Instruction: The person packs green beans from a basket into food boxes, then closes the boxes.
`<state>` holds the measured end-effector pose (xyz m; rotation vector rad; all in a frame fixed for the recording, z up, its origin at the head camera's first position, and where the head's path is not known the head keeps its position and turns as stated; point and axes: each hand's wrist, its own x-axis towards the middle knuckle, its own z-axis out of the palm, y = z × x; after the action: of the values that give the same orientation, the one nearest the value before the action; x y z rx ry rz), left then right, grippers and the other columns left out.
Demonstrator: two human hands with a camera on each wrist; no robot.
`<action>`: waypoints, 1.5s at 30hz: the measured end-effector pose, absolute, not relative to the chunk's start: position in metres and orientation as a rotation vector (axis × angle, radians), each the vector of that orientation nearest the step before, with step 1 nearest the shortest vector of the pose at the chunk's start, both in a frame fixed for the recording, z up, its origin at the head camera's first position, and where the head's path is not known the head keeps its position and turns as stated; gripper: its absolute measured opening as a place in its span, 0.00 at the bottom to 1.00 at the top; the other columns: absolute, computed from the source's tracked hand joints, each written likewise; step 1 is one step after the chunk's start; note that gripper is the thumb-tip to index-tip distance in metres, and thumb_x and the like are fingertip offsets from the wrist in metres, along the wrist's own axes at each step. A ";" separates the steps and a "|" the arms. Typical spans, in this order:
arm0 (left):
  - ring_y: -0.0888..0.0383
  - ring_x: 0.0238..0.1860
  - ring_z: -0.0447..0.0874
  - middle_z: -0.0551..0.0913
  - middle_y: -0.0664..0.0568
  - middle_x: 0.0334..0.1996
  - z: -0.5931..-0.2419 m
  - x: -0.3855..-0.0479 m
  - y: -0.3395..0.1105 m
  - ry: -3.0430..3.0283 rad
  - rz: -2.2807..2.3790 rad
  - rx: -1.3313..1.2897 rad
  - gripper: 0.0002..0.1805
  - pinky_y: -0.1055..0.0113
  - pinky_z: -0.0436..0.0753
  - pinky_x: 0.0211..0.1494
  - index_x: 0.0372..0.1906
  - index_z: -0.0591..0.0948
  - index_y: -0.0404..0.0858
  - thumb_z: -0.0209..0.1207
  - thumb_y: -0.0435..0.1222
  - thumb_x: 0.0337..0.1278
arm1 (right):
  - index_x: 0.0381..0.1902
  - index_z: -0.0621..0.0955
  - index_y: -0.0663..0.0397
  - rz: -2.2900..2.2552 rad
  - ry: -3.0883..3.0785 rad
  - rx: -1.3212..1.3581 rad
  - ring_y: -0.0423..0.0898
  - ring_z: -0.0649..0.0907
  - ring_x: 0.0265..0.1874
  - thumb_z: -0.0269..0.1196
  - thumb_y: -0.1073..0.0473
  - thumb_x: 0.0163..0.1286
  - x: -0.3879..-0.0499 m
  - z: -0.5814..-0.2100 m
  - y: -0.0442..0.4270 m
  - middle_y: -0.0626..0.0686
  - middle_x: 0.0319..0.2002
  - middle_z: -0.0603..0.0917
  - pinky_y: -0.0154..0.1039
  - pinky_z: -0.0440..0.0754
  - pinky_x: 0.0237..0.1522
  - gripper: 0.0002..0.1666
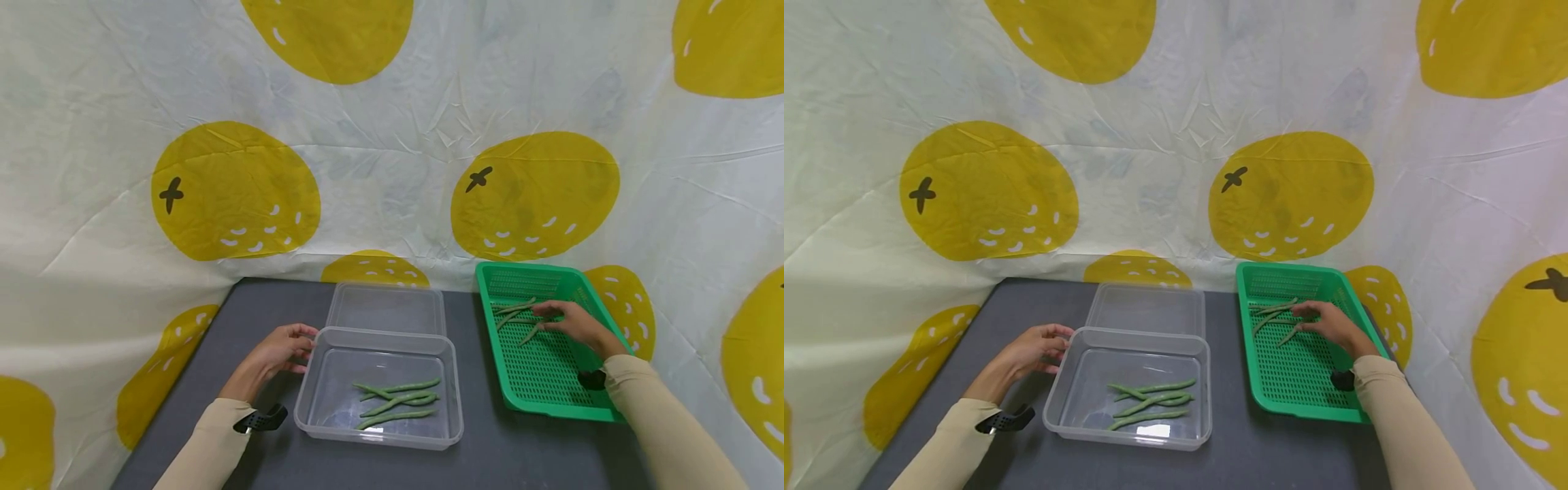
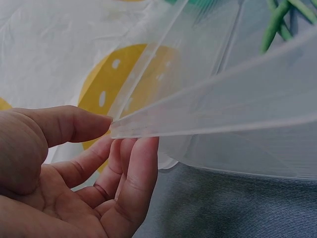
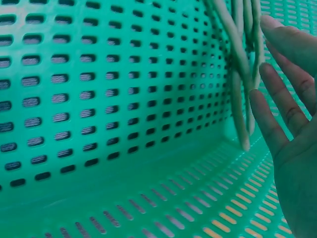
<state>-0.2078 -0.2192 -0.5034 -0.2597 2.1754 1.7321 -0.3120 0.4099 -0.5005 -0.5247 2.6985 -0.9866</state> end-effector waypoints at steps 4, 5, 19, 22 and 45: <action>0.51 0.35 0.83 0.83 0.38 0.42 -0.503 -0.208 -0.219 2.181 1.726 -0.261 0.21 0.56 0.86 0.34 0.60 0.75 0.29 0.58 0.31 0.63 | 0.65 0.74 0.69 -1.004 2.669 -0.517 0.72 0.74 0.60 0.64 0.63 0.72 -0.312 -0.504 0.414 0.71 0.62 0.76 0.62 0.78 0.55 0.27; 0.51 0.35 0.83 0.83 0.38 0.42 -0.503 -0.208 -0.219 2.182 1.726 -0.261 0.21 0.56 0.86 0.34 0.60 0.76 0.29 0.58 0.31 0.63 | 0.65 0.74 0.70 -1.009 2.663 -0.514 0.72 0.74 0.60 0.64 0.64 0.72 -0.312 -0.505 0.415 0.71 0.62 0.76 0.62 0.78 0.54 0.27; 0.52 0.35 0.83 0.83 0.38 0.42 -0.505 -0.207 -0.219 2.195 1.721 -0.260 0.20 0.56 0.86 0.34 0.59 0.76 0.30 0.58 0.31 0.63 | 0.63 0.72 0.78 -1.118 2.528 -0.489 0.65 0.83 0.53 0.59 0.70 0.74 -0.311 -0.510 0.422 0.76 0.58 0.76 0.50 0.85 0.50 0.23; 0.52 0.35 0.83 0.83 0.39 0.42 -0.506 -0.207 -0.219 2.194 1.725 -0.260 0.20 0.56 0.86 0.34 0.60 0.76 0.30 0.58 0.31 0.64 | 0.62 0.73 0.78 -1.116 2.519 -0.512 0.60 0.84 0.50 0.58 0.69 0.75 -0.313 -0.512 0.423 0.73 0.54 0.80 0.47 0.85 0.49 0.22; 0.53 0.34 0.83 0.83 0.42 0.39 -0.500 -0.210 -0.220 2.175 1.713 -0.268 0.20 0.57 0.86 0.33 0.60 0.76 0.30 0.58 0.31 0.65 | 0.43 0.86 0.56 -0.609 2.648 -0.733 0.44 0.83 0.37 0.67 0.63 0.68 -0.312 -0.511 0.403 0.50 0.39 0.87 0.44 0.83 0.39 0.07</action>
<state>-0.2096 -0.2202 -0.5005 -0.2678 2.1746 1.7127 -0.3116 0.4031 -0.5107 -0.7328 2.6478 -0.6092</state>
